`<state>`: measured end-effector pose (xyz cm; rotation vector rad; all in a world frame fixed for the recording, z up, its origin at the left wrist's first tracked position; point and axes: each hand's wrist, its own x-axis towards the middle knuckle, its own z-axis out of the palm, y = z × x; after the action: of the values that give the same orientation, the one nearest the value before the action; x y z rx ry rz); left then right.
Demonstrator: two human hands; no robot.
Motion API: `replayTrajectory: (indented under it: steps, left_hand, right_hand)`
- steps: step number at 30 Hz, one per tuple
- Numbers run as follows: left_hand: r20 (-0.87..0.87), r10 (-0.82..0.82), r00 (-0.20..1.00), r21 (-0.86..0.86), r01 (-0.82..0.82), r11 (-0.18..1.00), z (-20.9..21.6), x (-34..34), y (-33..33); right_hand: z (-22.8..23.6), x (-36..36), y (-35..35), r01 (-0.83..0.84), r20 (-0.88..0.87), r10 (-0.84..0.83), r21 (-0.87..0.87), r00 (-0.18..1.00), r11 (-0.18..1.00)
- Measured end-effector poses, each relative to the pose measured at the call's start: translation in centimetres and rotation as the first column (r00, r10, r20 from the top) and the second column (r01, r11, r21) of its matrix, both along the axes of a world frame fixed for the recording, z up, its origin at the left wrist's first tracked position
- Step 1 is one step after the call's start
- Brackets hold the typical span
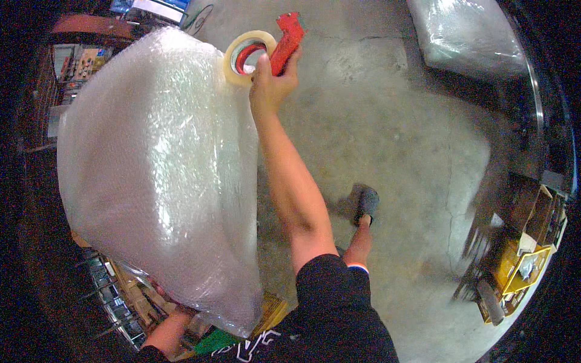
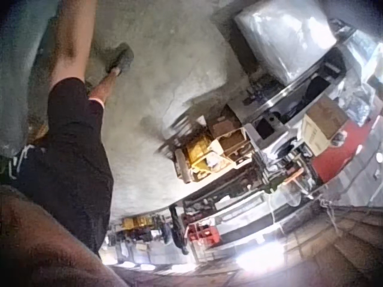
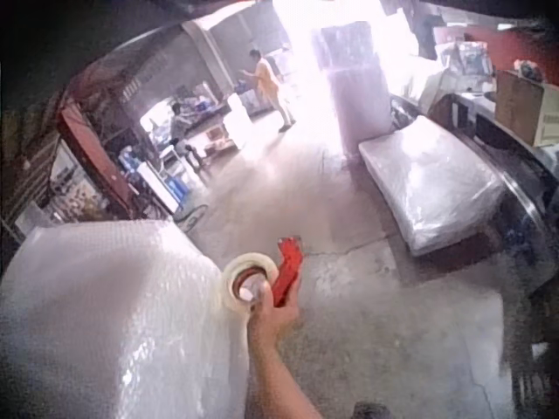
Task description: The person wraps a large item in bubble wrap and secures it with packing tape using a handheld dispenser. They then walk through the warehouse and hand the tape dispenser to a coworker.
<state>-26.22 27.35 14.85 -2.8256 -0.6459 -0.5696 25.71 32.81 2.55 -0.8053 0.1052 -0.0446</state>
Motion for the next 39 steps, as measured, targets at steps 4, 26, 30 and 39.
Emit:
replayTrajectory:
  steps: [4, 26, 30, 39]
  left_hand:
    - [-0.053, 0.053, 0.997, -0.017, -0.054, 0.998, 0.8, 0.2, 0.1]
    - [0.002, -0.021, 1.000, 0.040, 0.021, 0.999, 0.4, 0.9, 0.1]
    - [0.024, -0.066, 0.998, 0.048, 0.065, 0.997, 0.7, 1.3, 0.6]
    - [0.063, -0.090, 0.994, 0.045, 0.087, 0.995, 0.6, 0.7, 0.6]
  right_hand:
    - [-5.4, -11.4, -8.0, -0.241, -0.031, 0.240, -0.206, 0.970, 0.948]
    - [0.7, -24.3, -17.0, -0.394, -0.067, 0.388, -0.146, 0.919, 0.907]
    - [4.8, -9.9, -5.7, 0.025, 0.050, -0.025, 0.008, 0.998, 1.000]
    - [3.0, -27.3, -19.0, -0.360, -0.075, 0.354, -0.119, 0.932, 0.925]
